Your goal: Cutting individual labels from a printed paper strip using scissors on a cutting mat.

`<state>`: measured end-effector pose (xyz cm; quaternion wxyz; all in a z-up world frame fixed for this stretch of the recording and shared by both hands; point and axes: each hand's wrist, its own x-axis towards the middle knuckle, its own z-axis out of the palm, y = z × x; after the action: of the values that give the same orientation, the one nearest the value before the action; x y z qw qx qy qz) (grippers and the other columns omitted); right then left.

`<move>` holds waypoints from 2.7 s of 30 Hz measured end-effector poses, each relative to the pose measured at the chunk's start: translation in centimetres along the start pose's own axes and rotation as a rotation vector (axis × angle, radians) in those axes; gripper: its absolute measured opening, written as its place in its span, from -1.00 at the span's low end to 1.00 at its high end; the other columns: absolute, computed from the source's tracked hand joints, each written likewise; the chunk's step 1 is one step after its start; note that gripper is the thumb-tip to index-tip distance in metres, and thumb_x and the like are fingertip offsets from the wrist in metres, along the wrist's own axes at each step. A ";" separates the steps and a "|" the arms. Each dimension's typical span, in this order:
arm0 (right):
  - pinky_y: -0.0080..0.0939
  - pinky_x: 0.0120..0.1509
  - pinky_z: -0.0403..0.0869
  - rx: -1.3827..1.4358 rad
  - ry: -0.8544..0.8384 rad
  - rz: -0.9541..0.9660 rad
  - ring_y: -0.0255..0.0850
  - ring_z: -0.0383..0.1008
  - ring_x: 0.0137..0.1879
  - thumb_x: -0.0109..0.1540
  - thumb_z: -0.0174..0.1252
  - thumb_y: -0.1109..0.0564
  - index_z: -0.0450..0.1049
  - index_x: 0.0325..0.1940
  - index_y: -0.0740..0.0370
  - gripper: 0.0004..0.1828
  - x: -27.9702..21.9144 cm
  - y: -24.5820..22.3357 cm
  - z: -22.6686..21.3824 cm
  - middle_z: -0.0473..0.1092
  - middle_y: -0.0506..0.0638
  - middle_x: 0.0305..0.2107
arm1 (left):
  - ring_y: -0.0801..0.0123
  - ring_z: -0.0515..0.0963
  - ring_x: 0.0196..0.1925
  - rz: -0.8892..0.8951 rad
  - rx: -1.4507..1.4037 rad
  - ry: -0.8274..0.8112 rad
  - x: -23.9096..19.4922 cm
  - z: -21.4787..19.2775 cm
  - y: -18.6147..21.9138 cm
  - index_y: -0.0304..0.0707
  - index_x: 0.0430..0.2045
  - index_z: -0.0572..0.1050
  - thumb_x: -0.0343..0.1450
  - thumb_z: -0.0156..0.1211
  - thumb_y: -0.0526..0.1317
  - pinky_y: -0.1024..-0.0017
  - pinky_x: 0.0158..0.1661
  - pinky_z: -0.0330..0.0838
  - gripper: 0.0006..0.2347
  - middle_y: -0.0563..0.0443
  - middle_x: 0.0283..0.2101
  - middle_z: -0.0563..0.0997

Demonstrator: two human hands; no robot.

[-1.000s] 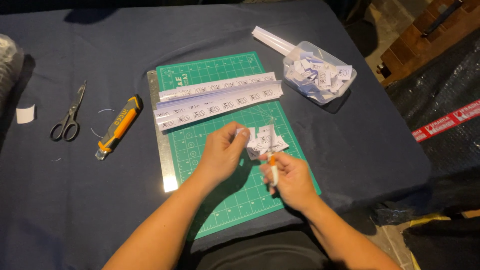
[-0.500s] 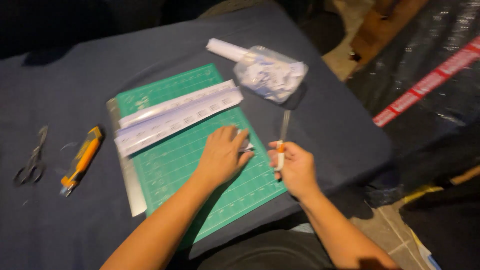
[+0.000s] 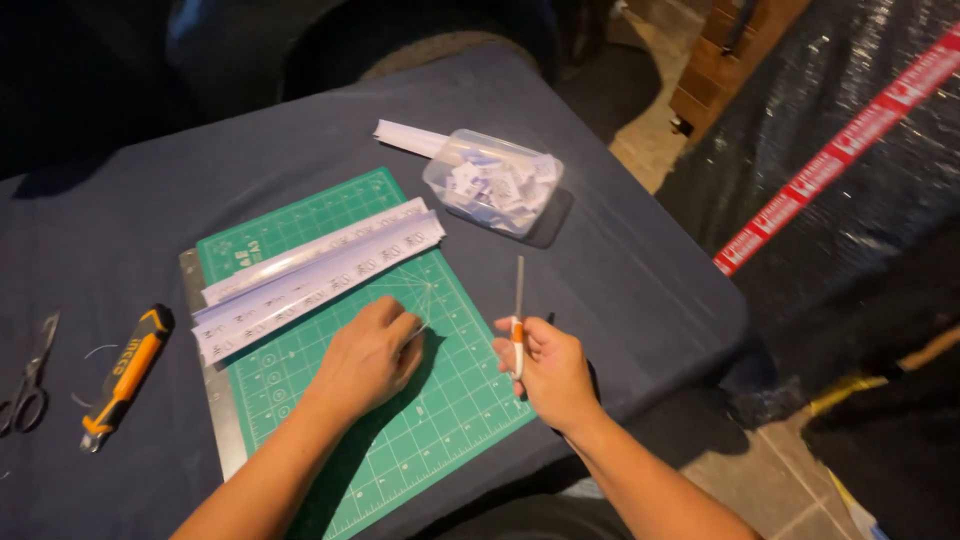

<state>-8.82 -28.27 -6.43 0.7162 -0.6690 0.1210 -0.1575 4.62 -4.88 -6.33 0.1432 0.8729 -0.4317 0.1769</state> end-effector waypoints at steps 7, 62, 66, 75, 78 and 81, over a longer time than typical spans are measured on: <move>-0.30 -0.55 0.38 -0.067 0.089 0.210 -0.26 0.47 -0.47 0.21 0.25 0.21 0.60 -0.01 0.33 -0.73 -0.5 -3.9 1.0 0.51 0.02 -0.51 | -0.30 0.51 -0.23 0.342 -0.169 0.176 15.2 -5.5 1.3 -0.36 -0.03 0.41 0.36 0.10 -0.40 -0.05 -0.40 0.39 -0.72 -0.37 -0.14 0.45; -0.35 -0.53 0.35 -0.128 0.043 0.070 -0.28 0.30 -0.63 0.29 0.23 0.13 0.56 0.08 0.37 -0.67 -0.9 -3.1 1.9 0.41 0.07 -0.56 | 0.11 0.63 -0.14 -0.405 -0.224 -0.371 3.6 -4.8 -12.7 -0.01 -0.32 0.77 0.42 0.32 -0.07 0.17 -0.19 0.46 -0.85 0.04 -0.18 0.67; -0.34 -0.53 0.35 -0.144 0.041 0.056 -0.27 0.30 -0.62 0.30 0.22 0.15 0.56 0.08 0.38 -0.69 -1.0 -3.1 2.0 0.40 0.07 -0.55 | 0.07 0.62 -0.17 -0.367 -0.224 -0.336 3.0 -4.1 -13.0 -0.05 -0.29 0.76 0.46 0.25 -0.08 0.15 -0.21 0.45 -0.82 0.02 -0.22 0.66; -0.36 -0.55 0.37 -0.159 0.035 0.035 -0.29 0.30 -0.62 0.30 0.24 0.15 0.56 0.08 0.34 -0.69 -1.0 -2.9 2.1 0.41 0.07 -0.56 | 0.10 0.64 -0.10 -0.409 -0.316 -0.289 2.3 -3.7 -13.8 -0.12 -0.25 0.75 0.48 0.24 -0.12 0.19 -0.10 0.47 -0.82 0.02 -0.15 0.70; -0.34 -0.53 0.37 -0.160 0.037 0.051 -0.27 0.31 -0.61 0.30 0.23 0.16 0.56 0.08 0.35 -0.70 -1.2 -3.3 2.3 0.41 0.09 -0.55 | 0.13 0.64 -0.11 -0.405 -0.285 -0.332 2.4 -4.1 -13.3 -0.10 -0.29 0.76 0.47 0.30 -0.07 0.19 -0.16 0.48 -0.82 0.06 -0.16 0.70; -0.35 -0.54 0.38 -0.158 0.035 0.035 -0.28 0.31 -0.60 0.30 0.24 0.16 0.56 0.08 0.35 -0.70 -1.2 -3.1 2.3 0.40 0.08 -0.55 | 0.11 0.65 -0.08 -0.384 -0.303 -0.278 2.3 -3.8 -13.5 -0.10 -0.30 0.76 0.45 0.27 -0.12 0.19 -0.07 0.50 -0.84 0.04 -0.16 0.72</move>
<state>-9.21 -25.92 -3.23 0.6617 -0.7183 0.1571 -0.1466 16.09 3.00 -3.30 0.2423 0.9232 -0.2955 -0.0415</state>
